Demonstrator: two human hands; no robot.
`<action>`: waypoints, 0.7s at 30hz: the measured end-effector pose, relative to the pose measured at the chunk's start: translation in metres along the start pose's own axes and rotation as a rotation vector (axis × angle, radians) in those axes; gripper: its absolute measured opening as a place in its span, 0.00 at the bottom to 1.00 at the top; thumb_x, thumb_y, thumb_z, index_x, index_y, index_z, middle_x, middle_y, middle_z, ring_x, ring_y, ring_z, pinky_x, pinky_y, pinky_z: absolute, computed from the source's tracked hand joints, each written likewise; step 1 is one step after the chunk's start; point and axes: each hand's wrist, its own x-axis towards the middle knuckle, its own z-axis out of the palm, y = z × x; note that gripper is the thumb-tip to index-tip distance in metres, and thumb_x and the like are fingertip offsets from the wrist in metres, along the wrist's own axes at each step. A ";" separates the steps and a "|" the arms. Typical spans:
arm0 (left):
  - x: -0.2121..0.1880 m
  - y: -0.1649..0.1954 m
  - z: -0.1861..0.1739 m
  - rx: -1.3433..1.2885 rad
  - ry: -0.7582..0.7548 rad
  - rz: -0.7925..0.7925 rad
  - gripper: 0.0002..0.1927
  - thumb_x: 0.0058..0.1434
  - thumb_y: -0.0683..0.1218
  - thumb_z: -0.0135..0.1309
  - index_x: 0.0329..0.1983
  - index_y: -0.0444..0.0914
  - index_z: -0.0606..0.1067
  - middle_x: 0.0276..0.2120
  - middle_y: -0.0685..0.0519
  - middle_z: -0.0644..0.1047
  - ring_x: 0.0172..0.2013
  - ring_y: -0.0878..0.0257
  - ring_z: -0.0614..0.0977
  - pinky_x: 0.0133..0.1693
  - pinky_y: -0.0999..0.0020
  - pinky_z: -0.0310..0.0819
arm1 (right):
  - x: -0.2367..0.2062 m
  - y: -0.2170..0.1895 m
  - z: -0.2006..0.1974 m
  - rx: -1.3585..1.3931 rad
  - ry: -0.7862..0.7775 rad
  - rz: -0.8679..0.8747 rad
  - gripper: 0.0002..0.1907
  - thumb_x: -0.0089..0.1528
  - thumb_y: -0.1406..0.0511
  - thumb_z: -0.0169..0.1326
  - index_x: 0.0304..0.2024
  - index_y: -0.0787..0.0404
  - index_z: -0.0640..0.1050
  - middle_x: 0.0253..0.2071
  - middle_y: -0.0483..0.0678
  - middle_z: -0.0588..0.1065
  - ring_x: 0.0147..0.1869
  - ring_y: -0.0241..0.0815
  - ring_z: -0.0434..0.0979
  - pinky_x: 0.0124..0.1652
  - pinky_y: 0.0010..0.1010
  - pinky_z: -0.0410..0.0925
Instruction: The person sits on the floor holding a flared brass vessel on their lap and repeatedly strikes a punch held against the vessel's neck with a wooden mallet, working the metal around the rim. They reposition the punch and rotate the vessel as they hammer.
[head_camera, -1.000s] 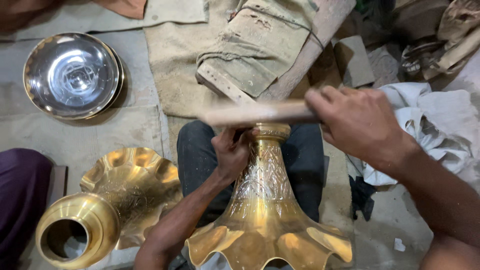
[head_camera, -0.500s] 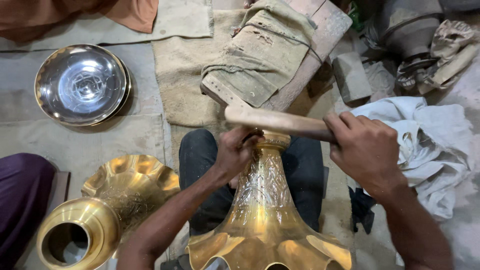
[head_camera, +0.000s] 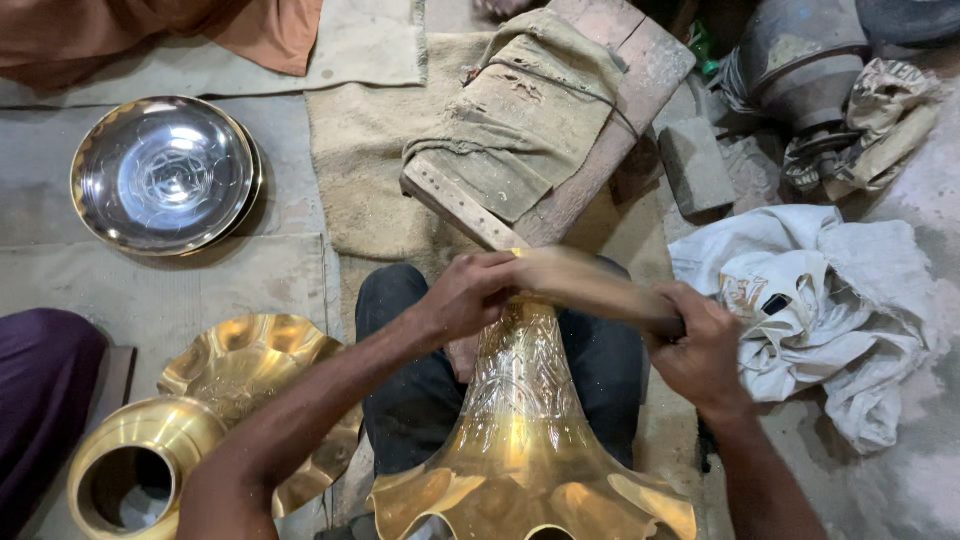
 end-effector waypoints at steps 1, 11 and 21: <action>0.002 0.000 -0.002 -0.010 -0.057 0.001 0.11 0.64 0.38 0.56 0.50 0.37 0.79 0.40 0.47 0.83 0.36 0.58 0.86 0.39 0.63 0.87 | -0.005 0.005 0.006 0.140 0.034 0.050 0.17 0.55 0.67 0.64 0.46 0.62 0.75 0.32 0.53 0.77 0.34 0.53 0.82 0.35 0.41 0.73; 0.037 0.016 -0.020 0.210 -0.414 0.166 0.29 0.58 0.31 0.51 0.60 0.47 0.77 0.53 0.49 0.82 0.40 0.55 0.87 0.37 0.61 0.87 | -0.053 0.059 0.075 0.034 0.337 -0.106 0.10 0.57 0.72 0.58 0.41 0.63 0.75 0.33 0.53 0.76 0.35 0.53 0.78 0.36 0.41 0.71; 0.041 0.027 -0.014 0.399 -0.408 0.306 0.24 0.54 0.40 0.58 0.55 0.47 0.77 0.52 0.50 0.81 0.50 0.50 0.84 0.48 0.59 0.84 | -0.066 0.074 0.089 0.028 0.354 -0.090 0.10 0.57 0.69 0.62 0.39 0.61 0.76 0.33 0.54 0.75 0.36 0.56 0.77 0.38 0.43 0.70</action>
